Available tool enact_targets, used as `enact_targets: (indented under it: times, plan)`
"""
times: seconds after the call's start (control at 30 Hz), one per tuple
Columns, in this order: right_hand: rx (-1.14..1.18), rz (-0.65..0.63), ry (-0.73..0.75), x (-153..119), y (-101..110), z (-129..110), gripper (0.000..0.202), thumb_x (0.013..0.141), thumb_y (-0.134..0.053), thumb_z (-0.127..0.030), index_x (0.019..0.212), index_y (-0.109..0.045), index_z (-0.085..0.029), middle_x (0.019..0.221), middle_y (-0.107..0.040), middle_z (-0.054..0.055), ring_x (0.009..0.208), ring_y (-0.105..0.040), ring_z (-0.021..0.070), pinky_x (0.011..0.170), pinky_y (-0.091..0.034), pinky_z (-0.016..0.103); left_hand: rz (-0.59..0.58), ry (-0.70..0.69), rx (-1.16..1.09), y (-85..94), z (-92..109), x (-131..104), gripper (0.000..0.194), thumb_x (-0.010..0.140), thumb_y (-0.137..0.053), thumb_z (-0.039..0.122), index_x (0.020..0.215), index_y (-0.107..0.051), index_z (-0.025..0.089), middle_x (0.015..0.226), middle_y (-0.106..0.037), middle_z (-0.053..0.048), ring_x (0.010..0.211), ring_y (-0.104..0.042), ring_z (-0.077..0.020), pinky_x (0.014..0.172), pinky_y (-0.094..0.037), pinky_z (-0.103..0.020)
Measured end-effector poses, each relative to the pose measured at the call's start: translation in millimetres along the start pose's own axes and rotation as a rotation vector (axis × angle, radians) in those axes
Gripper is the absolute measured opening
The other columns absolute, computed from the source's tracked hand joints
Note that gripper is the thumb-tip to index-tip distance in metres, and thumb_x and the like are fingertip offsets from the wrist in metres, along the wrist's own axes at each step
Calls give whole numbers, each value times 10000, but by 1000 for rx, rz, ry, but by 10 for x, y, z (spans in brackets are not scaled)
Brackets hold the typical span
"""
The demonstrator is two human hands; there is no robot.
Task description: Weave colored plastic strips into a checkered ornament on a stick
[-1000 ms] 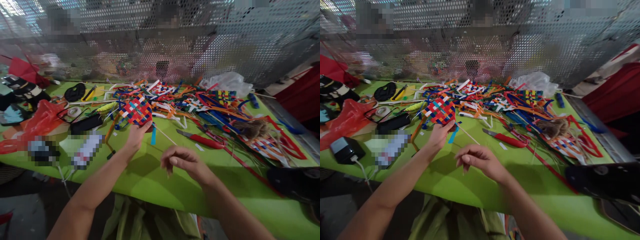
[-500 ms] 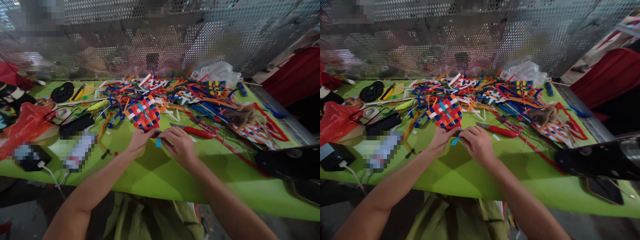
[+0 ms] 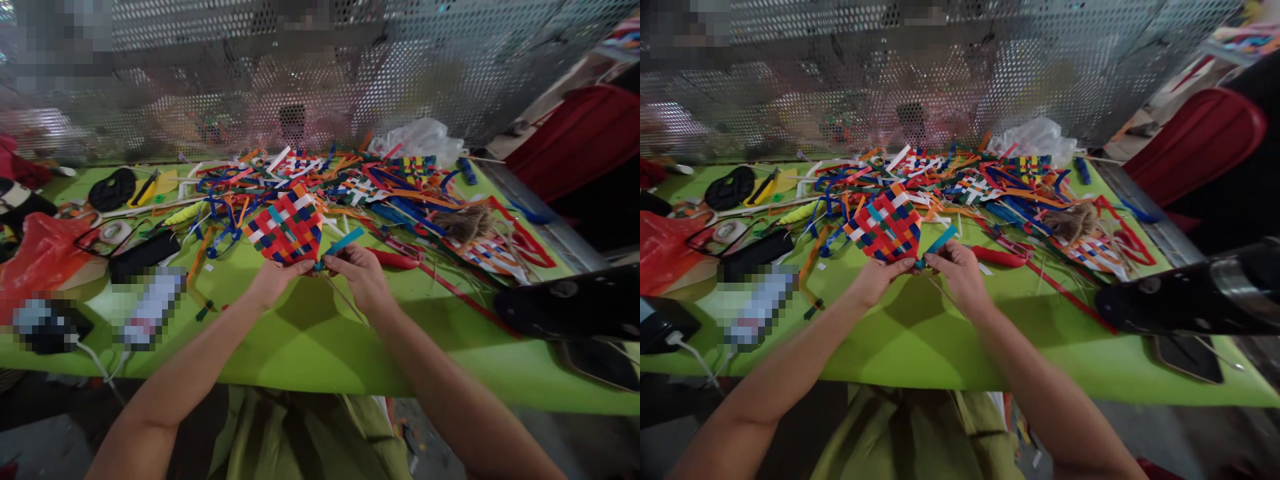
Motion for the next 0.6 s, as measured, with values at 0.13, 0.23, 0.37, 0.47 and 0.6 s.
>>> enact_targets:
  times: [0.13,0.23,0.37,0.47,0.6]
  plan:
    - [82,-57,-105,21,-4,23,294,636,-790,-389,639,-567,-197,558,-572,-26,487,-487,101,487,-407,252,-2,5,35,24,4,-17,293,569,-864,293,796,-732,163,789,-731,-22,709,-659,-152,736,-578,-344]
    - [158,-125,-182,26,-17,39,299,627,-802,-365,634,-554,-199,517,-556,-35,427,-455,88,421,-353,237,3,-28,82,48,42,-31,290,560,-868,267,808,-741,189,829,-742,-16,770,-667,-164,796,-562,-360]
    - [221,-188,-279,31,-19,78,251,639,-795,-305,641,-574,-186,508,-535,-47,399,-403,57,366,-270,211,-36,-93,162,57,97,-54,253,586,-854,273,806,-747,214,873,-751,-14,865,-673,-185,875,-536,-375]
    - [227,-263,-351,34,-37,132,168,668,-758,-270,682,-619,-177,524,-556,-42,402,-412,55,359,-276,198,-76,-132,210,56,116,-71,224,604,-845,280,799,-757,216,863,-753,-20,859,-677,-190,892,-527,-379]
    - [247,-331,-387,44,-87,208,133,674,-738,-264,691,-637,-178,575,-616,-13,454,-488,75,402,-363,191,-118,-194,319,59,136,-80,190,635,-827,297,798,-770,218,877,-758,-27,877,-671,-201,919,-511,-381]
Point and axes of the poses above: each hand's wrist, its own x-axis towards the middle knuckle, its own y-axis out of the back of the hand, z = x × y, the point moved 2 cm from there along x, towards the middle knuckle
